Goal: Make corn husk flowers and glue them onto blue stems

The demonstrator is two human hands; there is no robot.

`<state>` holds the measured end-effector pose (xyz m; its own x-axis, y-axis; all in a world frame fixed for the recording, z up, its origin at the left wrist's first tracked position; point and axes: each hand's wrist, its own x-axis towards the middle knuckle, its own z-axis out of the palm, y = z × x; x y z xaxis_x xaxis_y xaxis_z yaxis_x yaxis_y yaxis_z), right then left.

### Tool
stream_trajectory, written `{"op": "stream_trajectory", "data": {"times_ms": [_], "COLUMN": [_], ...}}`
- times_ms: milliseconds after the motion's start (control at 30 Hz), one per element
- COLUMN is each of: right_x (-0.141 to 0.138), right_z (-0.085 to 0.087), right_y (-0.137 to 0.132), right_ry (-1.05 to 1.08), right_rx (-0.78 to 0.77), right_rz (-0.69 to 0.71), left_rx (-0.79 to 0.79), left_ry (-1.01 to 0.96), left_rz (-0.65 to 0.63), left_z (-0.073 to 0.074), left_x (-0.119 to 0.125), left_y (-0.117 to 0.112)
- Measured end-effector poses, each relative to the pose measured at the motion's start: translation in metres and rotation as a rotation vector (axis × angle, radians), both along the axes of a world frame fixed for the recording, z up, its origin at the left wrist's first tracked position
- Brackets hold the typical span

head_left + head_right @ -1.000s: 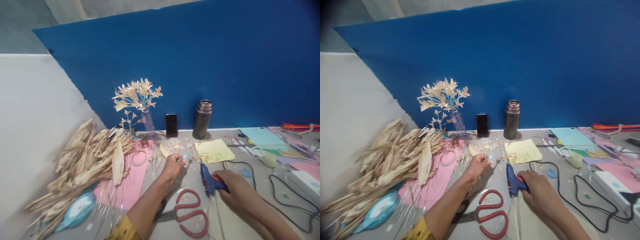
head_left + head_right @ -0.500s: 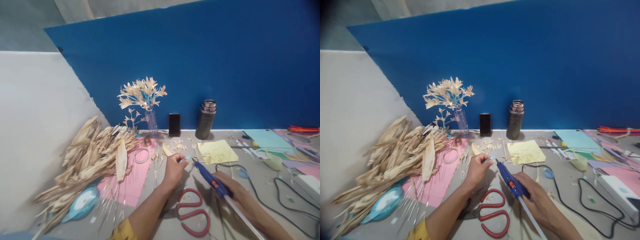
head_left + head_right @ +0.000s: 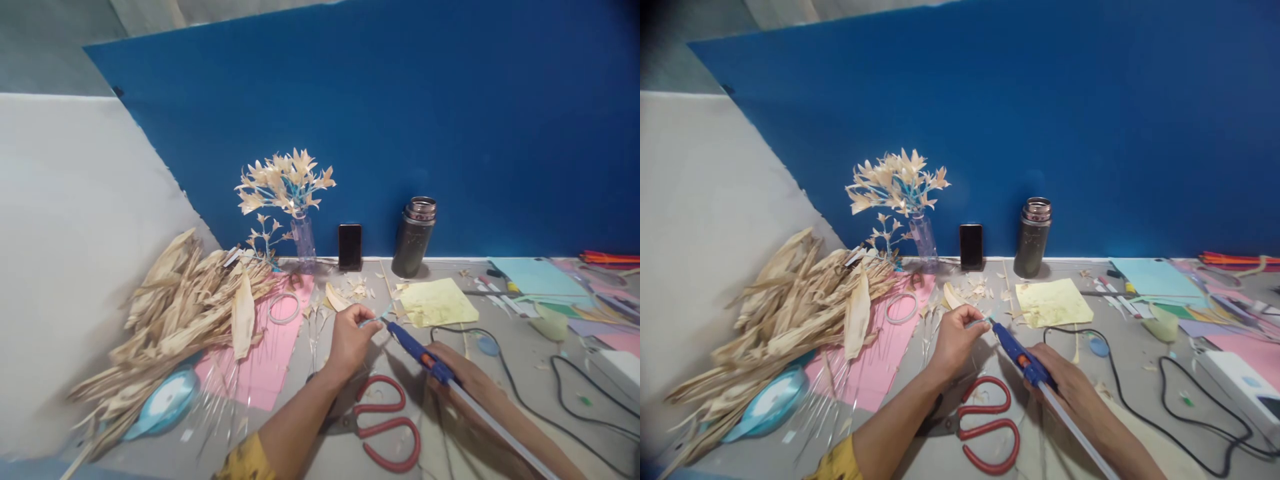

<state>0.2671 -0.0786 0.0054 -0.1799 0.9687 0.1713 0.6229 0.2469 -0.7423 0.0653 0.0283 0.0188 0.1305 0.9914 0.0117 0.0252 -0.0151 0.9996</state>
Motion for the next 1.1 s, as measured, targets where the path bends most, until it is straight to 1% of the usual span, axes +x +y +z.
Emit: {"op": "stream_trajectory", "data": {"times_ms": [133,233,333,733,900,1033,1100], "right_x": [-0.010,-0.017,-0.019,-0.019,-0.013,-0.008,-0.007], "right_z": [0.010,0.019,0.023,0.027,0.021,0.017,0.015], "right_y": [-0.002,-0.004,-0.006,-0.009,-0.009,-0.009,-0.008], "right_ry": [0.028,0.025,0.013,0.022,0.028,0.050,0.065], "right_rx": [0.039,0.048,0.014,-0.039,-0.032,-0.022,-0.014], "right_rz": [-0.104,-0.127,-0.158,-0.159,-0.164,-0.130,-0.137], "left_rx": [-0.003,-0.005,-0.002,-0.008,-0.016,-0.019,-0.023], "left_ry": [0.000,0.001,0.006,-0.005,-0.007,-0.004,-0.001], "left_rz": [0.004,0.005,0.007,0.011,0.016,0.019,0.018], "left_z": [-0.001,-0.003,-0.003,-0.003,-0.001,-0.001,-0.002], "left_x": [0.000,0.000,-0.001,0.000,0.000,0.001,0.000], "left_y": [0.001,0.002,0.001,0.001,0.000,0.000,0.000]}}
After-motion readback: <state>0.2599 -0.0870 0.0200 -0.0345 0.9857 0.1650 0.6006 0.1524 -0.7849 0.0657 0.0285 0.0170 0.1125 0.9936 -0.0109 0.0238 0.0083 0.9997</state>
